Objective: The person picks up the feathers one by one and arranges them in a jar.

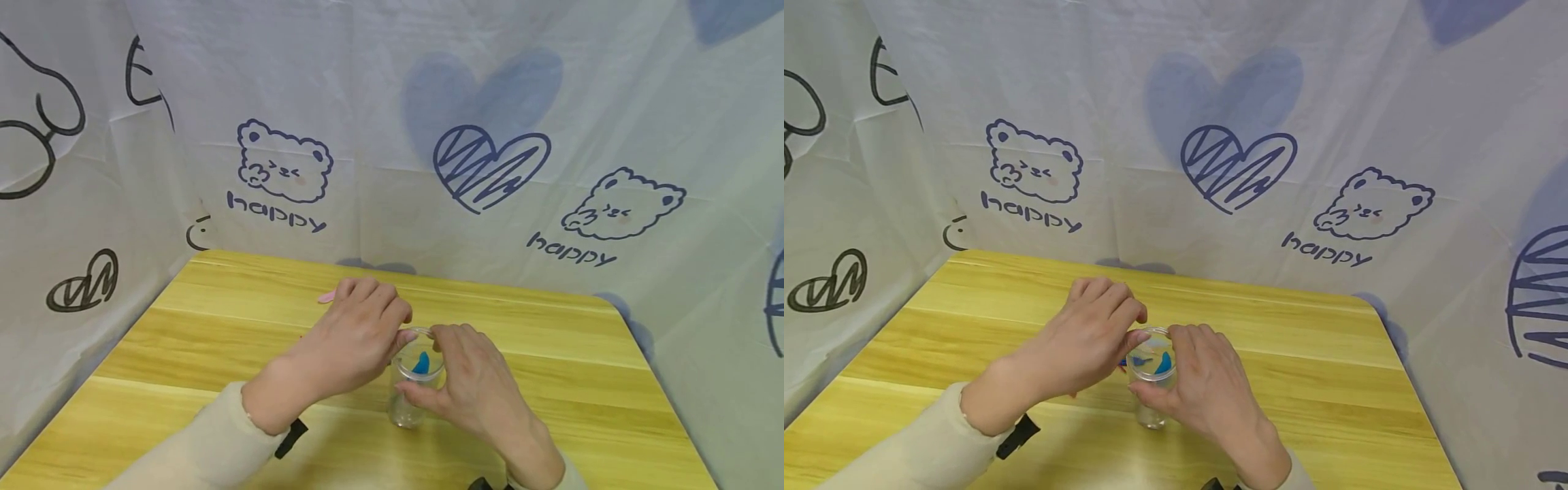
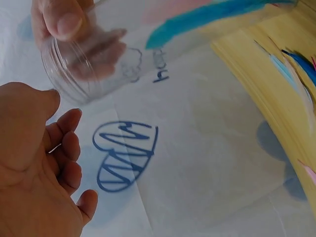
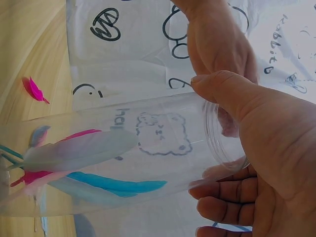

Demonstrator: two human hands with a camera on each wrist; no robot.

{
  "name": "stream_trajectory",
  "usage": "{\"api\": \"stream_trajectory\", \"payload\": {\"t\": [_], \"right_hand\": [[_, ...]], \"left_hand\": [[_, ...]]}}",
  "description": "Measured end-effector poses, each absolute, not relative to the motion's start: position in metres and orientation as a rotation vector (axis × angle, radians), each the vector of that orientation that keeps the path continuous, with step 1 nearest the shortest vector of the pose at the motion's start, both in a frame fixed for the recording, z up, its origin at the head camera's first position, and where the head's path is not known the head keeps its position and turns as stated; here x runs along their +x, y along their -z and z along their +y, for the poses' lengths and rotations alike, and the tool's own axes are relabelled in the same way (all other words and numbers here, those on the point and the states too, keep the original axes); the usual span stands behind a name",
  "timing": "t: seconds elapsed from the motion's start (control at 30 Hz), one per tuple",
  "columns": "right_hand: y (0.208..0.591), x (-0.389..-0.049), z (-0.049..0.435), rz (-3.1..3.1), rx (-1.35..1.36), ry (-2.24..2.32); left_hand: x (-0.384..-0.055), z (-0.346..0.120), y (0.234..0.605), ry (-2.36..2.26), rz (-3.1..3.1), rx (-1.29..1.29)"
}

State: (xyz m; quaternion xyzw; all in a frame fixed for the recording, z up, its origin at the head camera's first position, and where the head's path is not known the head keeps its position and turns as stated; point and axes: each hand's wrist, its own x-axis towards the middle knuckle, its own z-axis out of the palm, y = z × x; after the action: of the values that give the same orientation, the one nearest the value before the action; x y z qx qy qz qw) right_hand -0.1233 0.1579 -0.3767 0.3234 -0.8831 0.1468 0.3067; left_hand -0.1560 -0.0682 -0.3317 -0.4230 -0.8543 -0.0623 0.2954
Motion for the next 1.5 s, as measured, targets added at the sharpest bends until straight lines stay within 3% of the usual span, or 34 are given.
{"api": "stream_trajectory", "payload": {"t": [0.6, 1.1, 1.5], "right_hand": [[0.377, -0.125, 0.159, -2.344, 0.859, -0.384], [0.377, -0.125, 0.158, -2.362, 0.850, -0.379], [0.377, -0.125, 0.158, -2.359, 0.845, -0.368]], "left_hand": [[-0.183, -0.132, 0.370, 0.218, -2.598, -0.833], [-0.190, -0.180, 0.426, 0.143, -2.770, -0.998], [-0.199, -0.182, 0.459, 0.173, -2.882, -0.992]]}}
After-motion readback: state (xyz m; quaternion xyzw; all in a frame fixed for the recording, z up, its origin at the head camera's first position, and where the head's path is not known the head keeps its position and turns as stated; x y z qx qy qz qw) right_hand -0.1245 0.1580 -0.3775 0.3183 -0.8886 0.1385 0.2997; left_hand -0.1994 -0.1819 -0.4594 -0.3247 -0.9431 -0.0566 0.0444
